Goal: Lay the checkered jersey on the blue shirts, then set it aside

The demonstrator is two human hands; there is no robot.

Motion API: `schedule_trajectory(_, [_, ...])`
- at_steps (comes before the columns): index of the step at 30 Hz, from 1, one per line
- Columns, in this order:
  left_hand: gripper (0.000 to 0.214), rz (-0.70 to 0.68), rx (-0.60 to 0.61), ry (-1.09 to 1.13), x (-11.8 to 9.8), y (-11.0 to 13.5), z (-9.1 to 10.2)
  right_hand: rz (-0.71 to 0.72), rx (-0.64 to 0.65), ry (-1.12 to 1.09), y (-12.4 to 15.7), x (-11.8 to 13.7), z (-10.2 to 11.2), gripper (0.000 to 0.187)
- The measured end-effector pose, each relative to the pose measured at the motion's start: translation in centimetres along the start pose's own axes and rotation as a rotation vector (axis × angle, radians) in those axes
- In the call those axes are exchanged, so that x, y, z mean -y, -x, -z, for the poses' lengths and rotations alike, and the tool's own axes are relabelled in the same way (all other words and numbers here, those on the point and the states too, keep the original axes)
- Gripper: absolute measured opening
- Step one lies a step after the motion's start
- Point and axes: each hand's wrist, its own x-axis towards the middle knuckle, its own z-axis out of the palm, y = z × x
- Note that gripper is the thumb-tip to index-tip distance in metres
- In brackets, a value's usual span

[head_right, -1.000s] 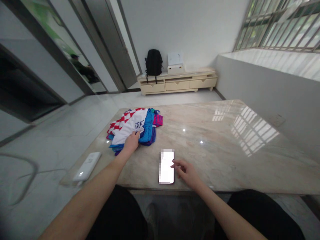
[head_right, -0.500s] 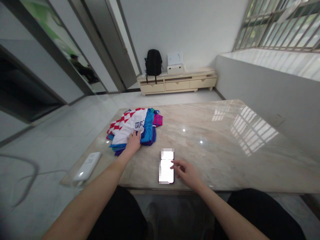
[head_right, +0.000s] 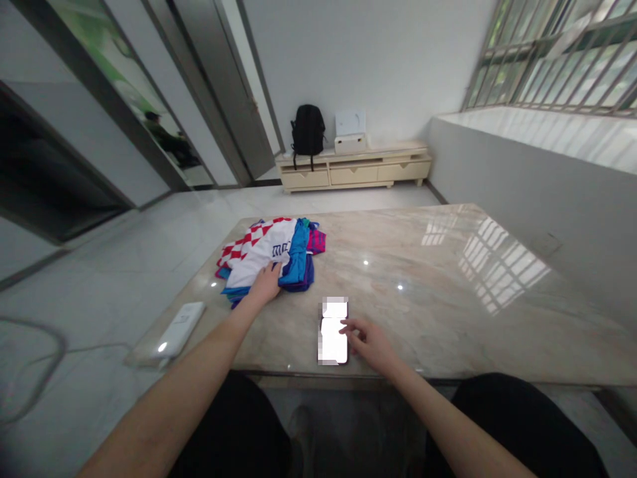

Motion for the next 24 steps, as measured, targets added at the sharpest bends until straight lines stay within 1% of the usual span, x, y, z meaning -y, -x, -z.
schedule_trajectory(2, [0.063, -0.018, 0.024, 0.022, 0.3, 0.0, 0.0, 0.005, -0.007, -0.001, 0.0, 0.1, 0.0, 0.036])
schedule_trajectory(6, [0.092, -0.036, 0.093, 0.077, 1.4, -0.2, 0.3, 0.007, -0.032, -0.01, 0.0, 0.1, 0.1, 0.036])
schedule_trajectory(7, [0.095, -0.036, 0.114, 0.095, 1.8, -0.3, 0.4, 0.004, -0.045, -0.011, -0.1, 0.0, 0.2, 0.037])
schedule_trajectory(8, [0.095, -0.03, 0.131, 0.113, 2.2, -0.4, 0.6, 0.001, -0.06, -0.011, -0.2, 0.0, 0.3, 0.037])
schedule_trajectory(10, [0.084, -0.002, 0.137, 0.148, 3.1, -0.5, 0.9, -0.003, -0.095, -0.011, -0.4, -0.1, 0.5, 0.038])
schedule_trajectory(12, [0.071, 0.047, 0.105, 0.171, 3.7, -0.6, 1.0, -0.005, -0.123, -0.013, -0.5, -0.2, 0.7, 0.039])
schedule_trajectory(14, [0.067, 0.089, 0.078, 0.184, 4.0, -0.7, 0.9, -0.01, -0.135, -0.018, -0.6, -0.1, 0.7, 0.04])
schedule_trajectory(16, [0.066, 0.105, 0.098, 0.192, 3.8, -0.7, 0.5, -0.016, -0.137, -0.02, -0.7, 0.0, 0.8, 0.041])
schedule_trajectory(20, [0.073, 0.11, 0.173, 0.199, 3.3, -0.9, -0.3, -0.029, -0.139, -0.02, -0.6, 0.2, 0.8, 0.042])
schedule_trajectory(24, [0.076, 0.114, 0.194, 0.201, 3.2, -0.9, -0.6, -0.034, -0.141, -0.016, -0.6, 0.4, 0.8, 0.042])
